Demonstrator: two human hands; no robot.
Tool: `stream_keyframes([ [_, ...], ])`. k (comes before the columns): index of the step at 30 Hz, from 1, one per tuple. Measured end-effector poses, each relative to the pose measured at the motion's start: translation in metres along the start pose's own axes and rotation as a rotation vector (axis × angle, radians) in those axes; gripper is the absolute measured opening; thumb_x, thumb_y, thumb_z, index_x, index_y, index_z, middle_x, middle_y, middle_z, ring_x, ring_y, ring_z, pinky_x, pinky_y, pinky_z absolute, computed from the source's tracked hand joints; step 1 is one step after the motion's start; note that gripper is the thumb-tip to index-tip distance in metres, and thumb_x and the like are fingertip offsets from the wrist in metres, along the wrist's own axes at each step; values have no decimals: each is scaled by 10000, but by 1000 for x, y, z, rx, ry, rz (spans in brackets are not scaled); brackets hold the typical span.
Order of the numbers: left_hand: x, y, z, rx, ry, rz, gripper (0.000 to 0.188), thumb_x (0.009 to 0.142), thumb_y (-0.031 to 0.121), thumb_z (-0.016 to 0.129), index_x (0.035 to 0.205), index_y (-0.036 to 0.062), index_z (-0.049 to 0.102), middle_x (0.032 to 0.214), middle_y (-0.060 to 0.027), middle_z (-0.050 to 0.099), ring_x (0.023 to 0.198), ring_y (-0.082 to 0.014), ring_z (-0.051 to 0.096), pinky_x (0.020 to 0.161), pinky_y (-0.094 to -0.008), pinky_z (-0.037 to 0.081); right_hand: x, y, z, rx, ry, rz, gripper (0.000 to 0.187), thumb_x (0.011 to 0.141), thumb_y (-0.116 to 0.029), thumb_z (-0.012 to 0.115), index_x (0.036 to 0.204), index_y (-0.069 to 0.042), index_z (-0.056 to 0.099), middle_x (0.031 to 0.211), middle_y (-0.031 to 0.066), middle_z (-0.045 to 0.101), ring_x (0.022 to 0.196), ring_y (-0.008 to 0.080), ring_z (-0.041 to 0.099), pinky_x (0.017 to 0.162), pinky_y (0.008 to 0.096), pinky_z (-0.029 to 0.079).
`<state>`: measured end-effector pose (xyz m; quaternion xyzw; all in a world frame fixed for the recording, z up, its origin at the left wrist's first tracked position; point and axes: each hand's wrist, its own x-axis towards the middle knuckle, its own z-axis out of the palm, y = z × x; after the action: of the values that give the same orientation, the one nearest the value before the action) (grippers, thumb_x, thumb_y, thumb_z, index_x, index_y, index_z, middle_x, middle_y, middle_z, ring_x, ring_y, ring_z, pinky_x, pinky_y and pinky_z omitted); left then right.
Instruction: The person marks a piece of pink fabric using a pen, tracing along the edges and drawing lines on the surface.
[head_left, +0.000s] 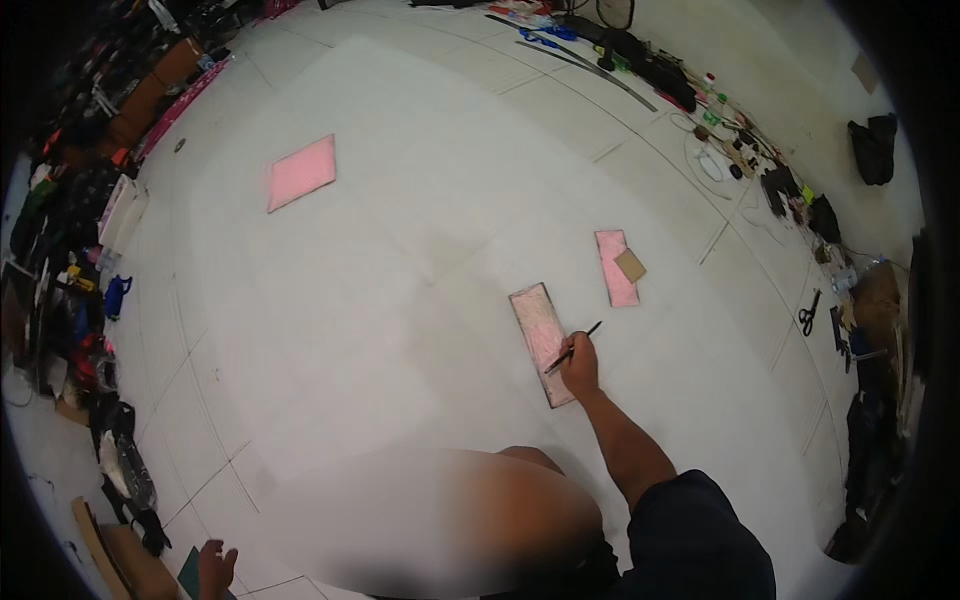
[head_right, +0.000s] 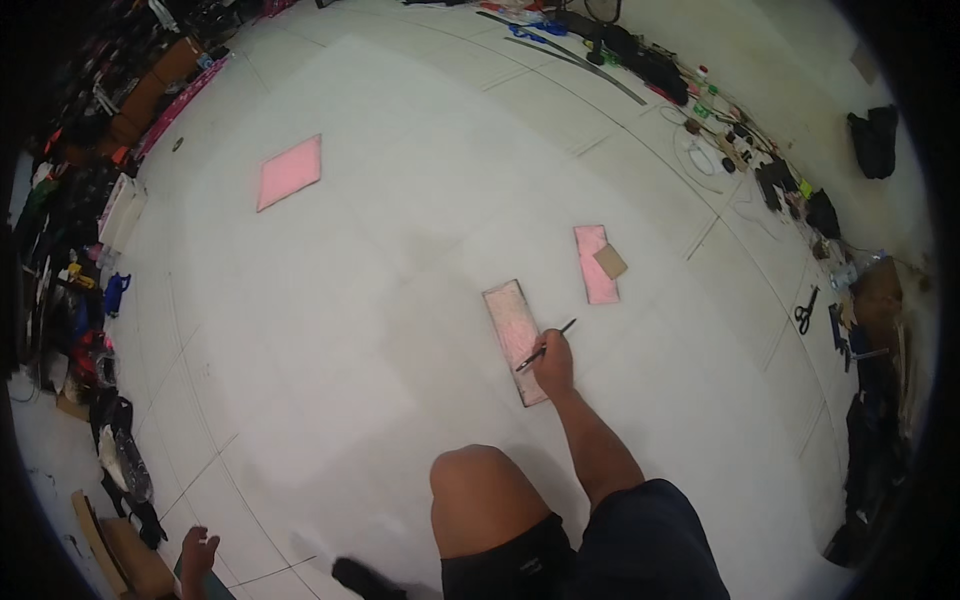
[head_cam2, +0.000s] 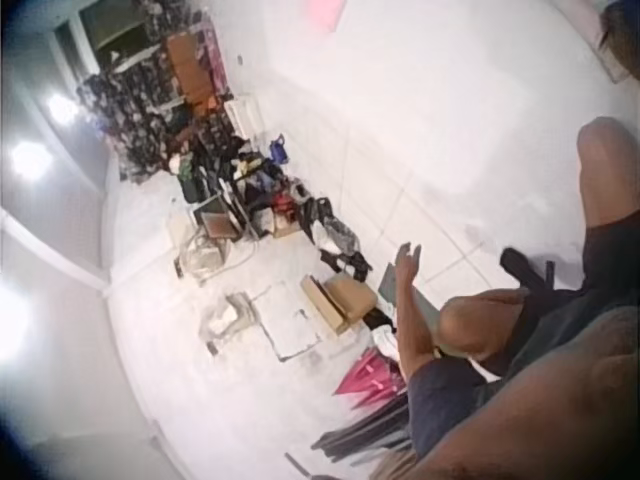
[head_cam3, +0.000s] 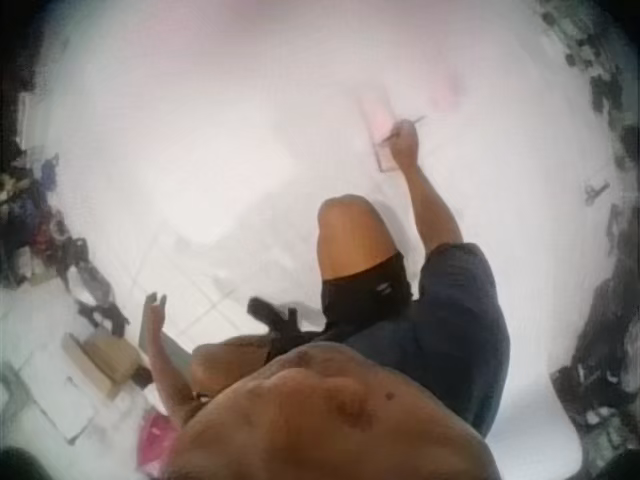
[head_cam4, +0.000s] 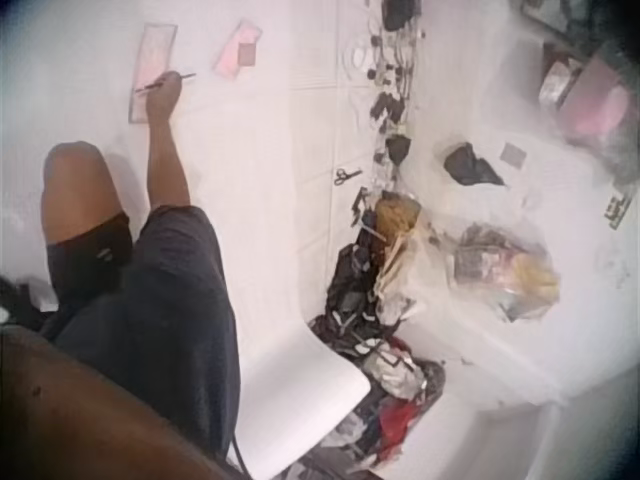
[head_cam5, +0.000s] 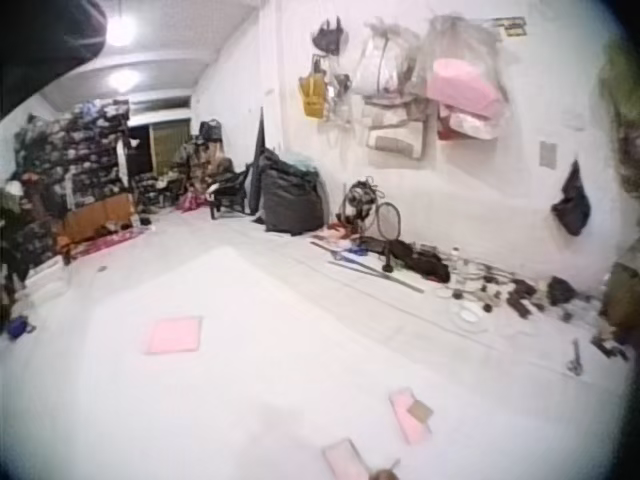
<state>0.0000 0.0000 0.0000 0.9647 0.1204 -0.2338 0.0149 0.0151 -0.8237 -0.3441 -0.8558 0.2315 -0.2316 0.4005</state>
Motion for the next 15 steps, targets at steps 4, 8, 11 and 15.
stream_keyframes([
  [4,9,45,37,-206,46,111,481,884,262,805,1208,-58,652,1162,-220,707,1040,-336,709,857,-406,593,17,1,-4,4,-64,44,229,841,101,607,1002,-37,522,919,175,621,893,399,630,793,477,494],
  [8,27,66,71,-201,-159,189,564,898,365,811,1272,-28,658,1192,-221,712,1049,-333,716,889,-419,592,26,-2,-6,49,-106,121,134,970,-9,605,1029,-35,487,910,159,597,852,319,620,790,425,509],
  [11,31,36,125,-126,-266,199,658,921,472,778,1351,-1,624,1290,-225,676,1103,-353,703,962,-439,567,35,-76,6,32,-264,-16,153,1007,-63,620,1038,-37,472,882,131,597,792,250,610,739,382,516],
  [15,67,25,200,-192,-344,197,819,905,505,781,1440,-58,523,1313,-279,648,1174,-377,668,1006,-443,540,28,-162,9,65,-592,-220,181,1000,-75,654,1044,-33,484,873,111,603,760,212,599,702,362,515],
])
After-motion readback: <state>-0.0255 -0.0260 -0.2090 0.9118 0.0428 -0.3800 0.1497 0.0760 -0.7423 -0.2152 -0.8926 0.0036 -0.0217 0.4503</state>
